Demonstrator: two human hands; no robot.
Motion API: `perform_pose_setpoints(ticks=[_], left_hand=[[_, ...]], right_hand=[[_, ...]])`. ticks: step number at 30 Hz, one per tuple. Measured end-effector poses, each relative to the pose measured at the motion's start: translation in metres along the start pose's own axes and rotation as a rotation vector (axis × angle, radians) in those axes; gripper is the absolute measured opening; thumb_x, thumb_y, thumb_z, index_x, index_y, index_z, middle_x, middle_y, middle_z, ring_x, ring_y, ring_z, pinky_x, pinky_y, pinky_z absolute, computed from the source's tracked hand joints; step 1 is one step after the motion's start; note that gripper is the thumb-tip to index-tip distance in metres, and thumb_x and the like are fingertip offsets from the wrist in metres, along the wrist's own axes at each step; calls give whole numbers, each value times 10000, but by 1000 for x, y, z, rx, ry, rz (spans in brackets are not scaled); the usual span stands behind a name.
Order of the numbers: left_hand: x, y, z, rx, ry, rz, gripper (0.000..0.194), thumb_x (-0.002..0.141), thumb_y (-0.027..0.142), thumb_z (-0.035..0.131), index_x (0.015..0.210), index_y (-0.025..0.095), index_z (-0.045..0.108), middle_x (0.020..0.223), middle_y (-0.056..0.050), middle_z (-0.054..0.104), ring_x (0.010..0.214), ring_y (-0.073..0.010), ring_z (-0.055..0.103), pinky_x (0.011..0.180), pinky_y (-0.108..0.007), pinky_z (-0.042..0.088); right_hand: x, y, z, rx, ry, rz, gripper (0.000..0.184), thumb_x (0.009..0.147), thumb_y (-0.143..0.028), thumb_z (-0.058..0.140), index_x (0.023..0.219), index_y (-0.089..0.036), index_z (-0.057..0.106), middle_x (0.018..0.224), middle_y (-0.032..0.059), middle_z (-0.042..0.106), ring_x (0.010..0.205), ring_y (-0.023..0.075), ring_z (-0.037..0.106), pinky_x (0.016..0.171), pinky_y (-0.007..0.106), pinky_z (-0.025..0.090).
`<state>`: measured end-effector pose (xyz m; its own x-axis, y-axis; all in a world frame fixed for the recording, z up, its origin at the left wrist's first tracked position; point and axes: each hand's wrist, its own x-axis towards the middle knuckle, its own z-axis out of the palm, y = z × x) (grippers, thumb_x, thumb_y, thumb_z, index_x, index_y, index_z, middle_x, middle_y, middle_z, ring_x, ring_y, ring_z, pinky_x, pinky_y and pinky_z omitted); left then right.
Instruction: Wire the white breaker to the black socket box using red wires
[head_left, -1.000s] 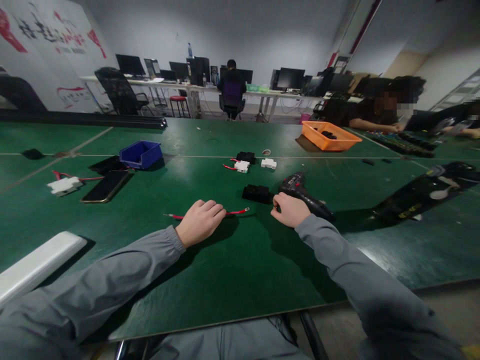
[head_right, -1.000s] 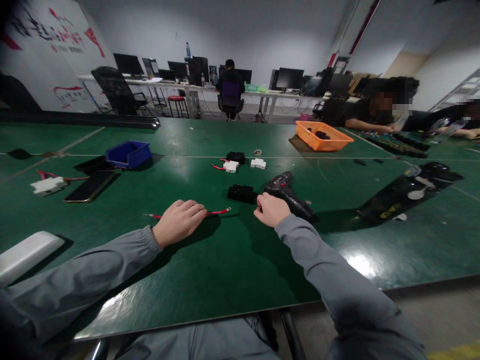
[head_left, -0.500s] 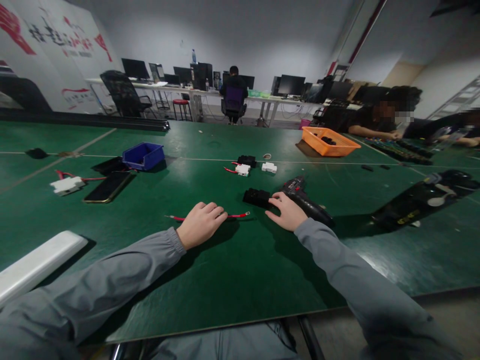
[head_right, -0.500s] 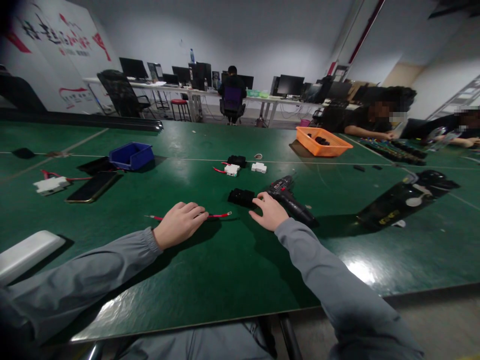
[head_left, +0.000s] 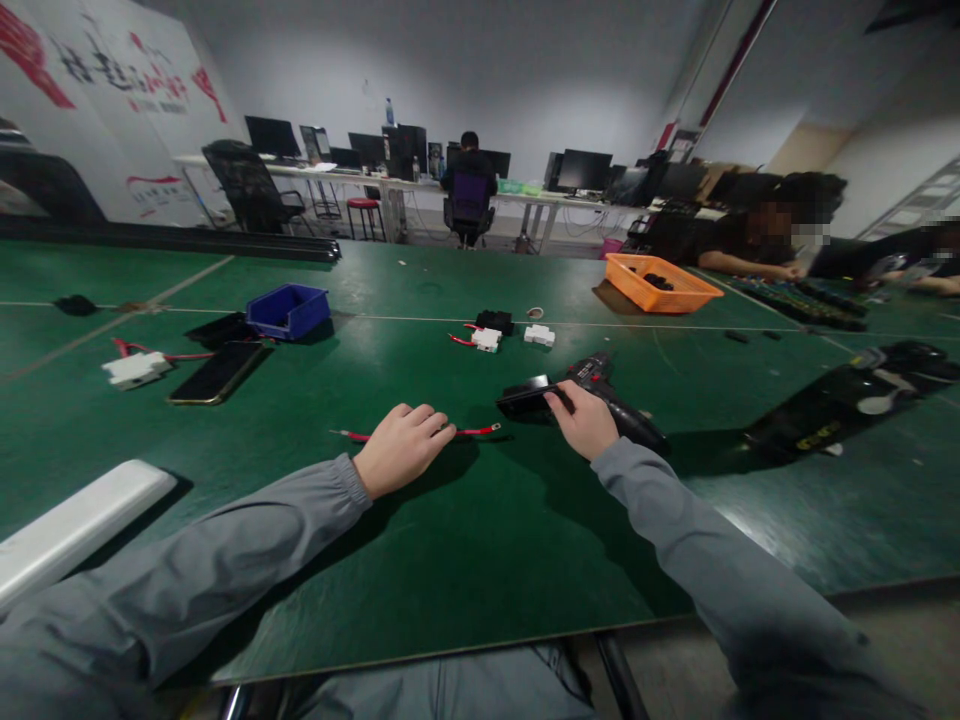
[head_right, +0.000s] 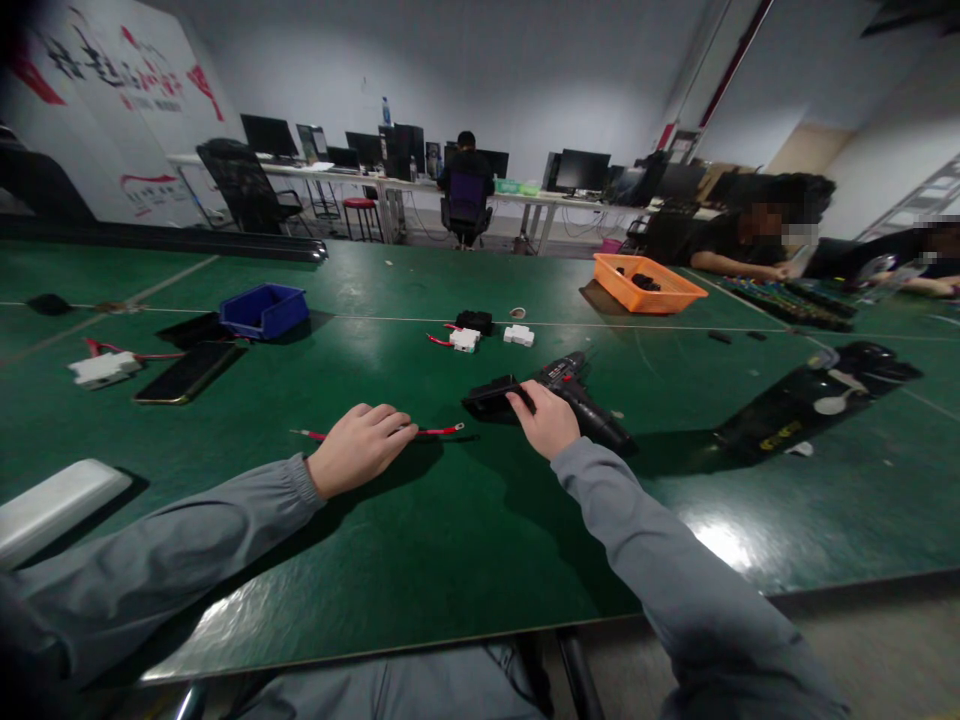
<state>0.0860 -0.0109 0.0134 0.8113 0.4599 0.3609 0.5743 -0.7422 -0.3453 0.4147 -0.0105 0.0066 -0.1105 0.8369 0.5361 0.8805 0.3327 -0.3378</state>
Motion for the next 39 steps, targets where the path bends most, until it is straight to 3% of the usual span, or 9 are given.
perform_pose_setpoints(ticks=[6,10,14,32,39], left_hand=[[-1,0,1,5,-11,-5,181,951,210,512,1103,220,609,1043,-56,658,926,-209,564,694,-354,351],[0,0,0,6,-7,-1,189,955,215,505,1112,220,610,1039,-58,657,928,-209,562,689,-356,352],[0,0,-2,-2,-9,2,189,946,208,516,1107,214,614,1031,-69,658,934,-213,559,693,-352,353],[-1,0,1,-5,-14,-7,193,949,207,514,1113,224,613,1024,-65,655,934,-211,556,694,-354,344],[0,0,-1,-9,-5,-6,184,944,204,522,1099,224,618,1024,-61,656,935,-210,556,694,-358,349]], right_hand=[[-1,-2,1,143,-39,197,480,991,-527,388,648,-219,521,553,9,591,534,162,565,542,269,376],[-4,-2,4,283,-131,314,517,982,-558,373,616,-214,499,508,3,594,465,147,547,484,255,370],[-5,-5,5,288,-231,353,524,971,-560,368,601,-213,494,505,8,591,456,147,549,463,252,375],[-7,-21,6,271,-420,333,493,976,-491,379,607,-205,538,509,3,627,438,142,579,478,247,381],[-3,-21,-5,-57,-438,97,614,990,-472,367,444,-213,474,461,34,567,458,156,520,521,311,281]])
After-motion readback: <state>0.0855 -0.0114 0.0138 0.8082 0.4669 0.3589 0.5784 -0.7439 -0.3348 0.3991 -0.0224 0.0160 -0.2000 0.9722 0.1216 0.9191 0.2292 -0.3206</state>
